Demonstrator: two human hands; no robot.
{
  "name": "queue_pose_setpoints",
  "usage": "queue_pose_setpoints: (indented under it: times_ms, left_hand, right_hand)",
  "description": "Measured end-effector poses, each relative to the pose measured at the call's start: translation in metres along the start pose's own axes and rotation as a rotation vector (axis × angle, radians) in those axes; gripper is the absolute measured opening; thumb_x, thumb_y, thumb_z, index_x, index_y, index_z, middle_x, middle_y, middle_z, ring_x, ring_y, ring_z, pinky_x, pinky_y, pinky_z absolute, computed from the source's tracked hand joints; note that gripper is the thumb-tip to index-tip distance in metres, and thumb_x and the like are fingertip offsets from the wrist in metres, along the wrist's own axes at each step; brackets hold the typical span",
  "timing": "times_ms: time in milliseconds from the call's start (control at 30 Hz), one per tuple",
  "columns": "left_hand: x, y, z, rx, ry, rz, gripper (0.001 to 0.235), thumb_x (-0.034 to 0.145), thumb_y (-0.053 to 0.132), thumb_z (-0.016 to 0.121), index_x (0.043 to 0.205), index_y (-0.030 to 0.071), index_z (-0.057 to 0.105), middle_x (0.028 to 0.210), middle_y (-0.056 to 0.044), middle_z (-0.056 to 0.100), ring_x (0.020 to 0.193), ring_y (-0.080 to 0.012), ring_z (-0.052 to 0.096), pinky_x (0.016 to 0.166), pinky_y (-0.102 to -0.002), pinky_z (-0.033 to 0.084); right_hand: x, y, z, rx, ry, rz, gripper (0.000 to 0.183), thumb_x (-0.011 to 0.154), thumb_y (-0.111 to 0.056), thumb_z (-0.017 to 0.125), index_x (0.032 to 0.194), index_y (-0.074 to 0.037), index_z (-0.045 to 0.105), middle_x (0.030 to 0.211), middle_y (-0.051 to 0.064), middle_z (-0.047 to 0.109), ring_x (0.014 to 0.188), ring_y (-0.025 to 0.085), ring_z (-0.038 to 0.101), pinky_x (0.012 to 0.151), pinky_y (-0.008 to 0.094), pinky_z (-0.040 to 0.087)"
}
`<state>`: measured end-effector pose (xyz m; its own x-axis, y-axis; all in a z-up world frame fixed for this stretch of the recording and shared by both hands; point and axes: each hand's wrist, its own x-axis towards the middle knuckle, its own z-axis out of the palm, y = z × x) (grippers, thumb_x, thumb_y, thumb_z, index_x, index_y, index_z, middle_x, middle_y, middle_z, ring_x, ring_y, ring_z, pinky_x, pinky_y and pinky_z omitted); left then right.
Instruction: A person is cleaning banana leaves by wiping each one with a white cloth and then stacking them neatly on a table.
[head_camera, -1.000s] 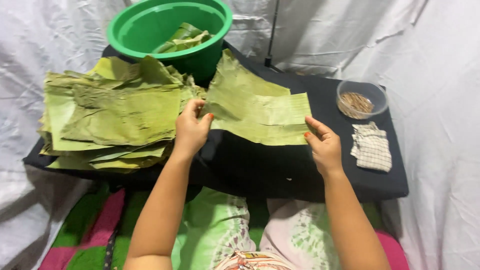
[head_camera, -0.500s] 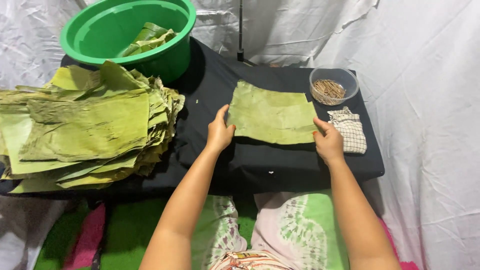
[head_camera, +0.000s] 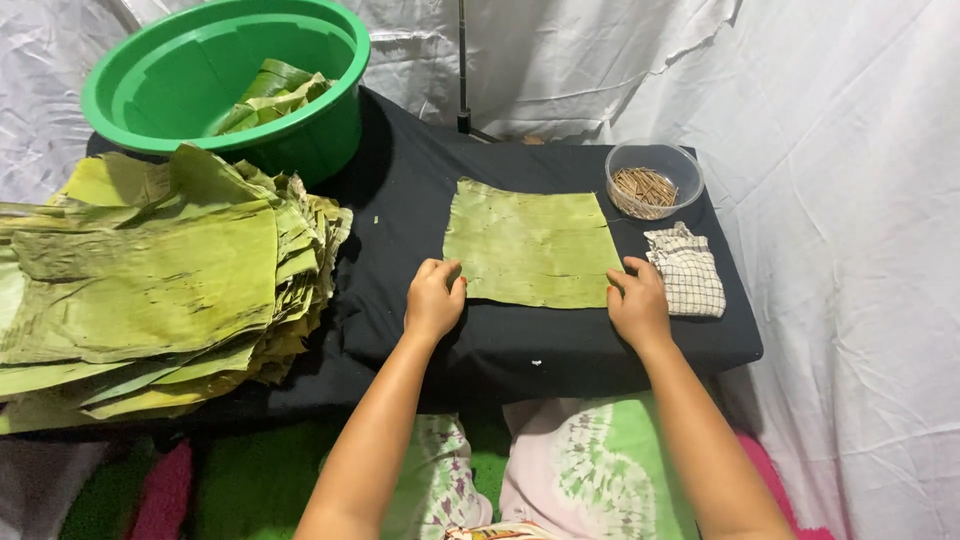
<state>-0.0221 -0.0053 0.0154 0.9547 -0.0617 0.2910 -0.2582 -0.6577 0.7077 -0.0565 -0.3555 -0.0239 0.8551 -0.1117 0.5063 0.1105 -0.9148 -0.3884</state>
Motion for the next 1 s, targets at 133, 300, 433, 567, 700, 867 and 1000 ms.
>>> queue_pose_setpoints:
  times_ms: [133,300,433,567,700,867,1000]
  left_hand:
    - [-0.004,0.006,-0.009,-0.019,-0.028,-0.013,0.031,0.091,0.016,0.068,0.119,0.003,0.075,0.105,-0.012,0.069,0.101,-0.0325,0.071,0.081,-0.041,0.062]
    - [-0.005,0.016,-0.019,-0.07,-0.071,-0.032,0.034,0.091,0.014,0.065,0.123,0.01,0.075,0.108,-0.011,0.072,0.105,-0.0346,0.07,0.087,-0.044,0.06]
    - [-0.005,0.021,-0.024,-0.183,-0.054,-0.057,0.038,0.091,0.008,0.063,0.127,0.009,0.073,0.11,-0.013,0.074,0.108,-0.037,0.069,0.09,-0.045,0.059]
    - [-0.005,0.018,-0.02,-0.188,-0.03,-0.051,0.034,0.09,0.009,0.065,0.122,0.011,0.075,0.106,-0.013,0.075,0.105,-0.0354,0.071,0.088,-0.043,0.06]
    - [-0.007,0.022,-0.023,-0.157,-0.037,-0.063,0.031,0.091,0.01,0.064,0.12,0.011,0.076,0.104,-0.01,0.075,0.102,-0.0319,0.071,0.087,-0.04,0.059]
    - [-0.006,0.016,-0.019,-0.122,-0.037,-0.027,0.031,0.091,0.008,0.064,0.12,0.011,0.077,0.105,-0.009,0.075,0.101,-0.0317,0.072,0.087,-0.04,0.059]
    - [-0.005,0.016,-0.019,-0.101,-0.039,-0.009,0.029,0.091,0.009,0.064,0.117,0.012,0.078,0.104,-0.008,0.075,0.101,-0.0313,0.072,0.087,-0.041,0.059]
  right_hand:
    - [0.0,0.001,-0.01,-0.112,0.035,-0.055,0.027,0.082,-0.012,0.075,0.108,-0.013,0.082,0.129,0.011,0.065,0.119,0.038,0.063,0.1,0.05,0.052]
    - [0.007,0.035,-0.018,-0.454,0.23,0.145,0.025,0.083,-0.028,0.074,0.107,-0.034,0.079,0.139,-0.001,0.061,0.14,0.034,0.042,0.103,0.057,0.035]
    - [0.007,0.053,-0.024,-0.322,-0.004,0.378,0.036,0.091,-0.034,0.069,0.125,-0.042,0.071,0.15,0.0,0.051,0.141,0.038,0.038,0.107,0.061,0.029]
    - [0.005,0.053,-0.026,-0.333,-0.007,0.385,0.031,0.092,-0.033,0.069,0.12,-0.046,0.072,0.145,-0.003,0.055,0.134,0.035,0.046,0.103,0.056,0.037]
    - [0.003,0.056,-0.024,-0.337,0.104,0.327,0.03,0.088,-0.023,0.074,0.111,-0.043,0.076,0.132,-0.006,0.062,0.125,0.032,0.054,0.097,0.052,0.044]
    - [0.009,0.071,-0.035,-0.127,0.309,0.218,0.032,0.085,-0.007,0.07,0.104,-0.029,0.08,0.106,-0.001,0.069,0.104,0.032,0.066,0.089,0.046,0.052]
    - [0.018,0.034,-0.071,0.059,0.53,0.116,0.037,0.083,0.005,0.064,0.106,-0.017,0.083,0.095,0.004,0.073,0.092,0.027,0.07,0.087,0.036,0.053]
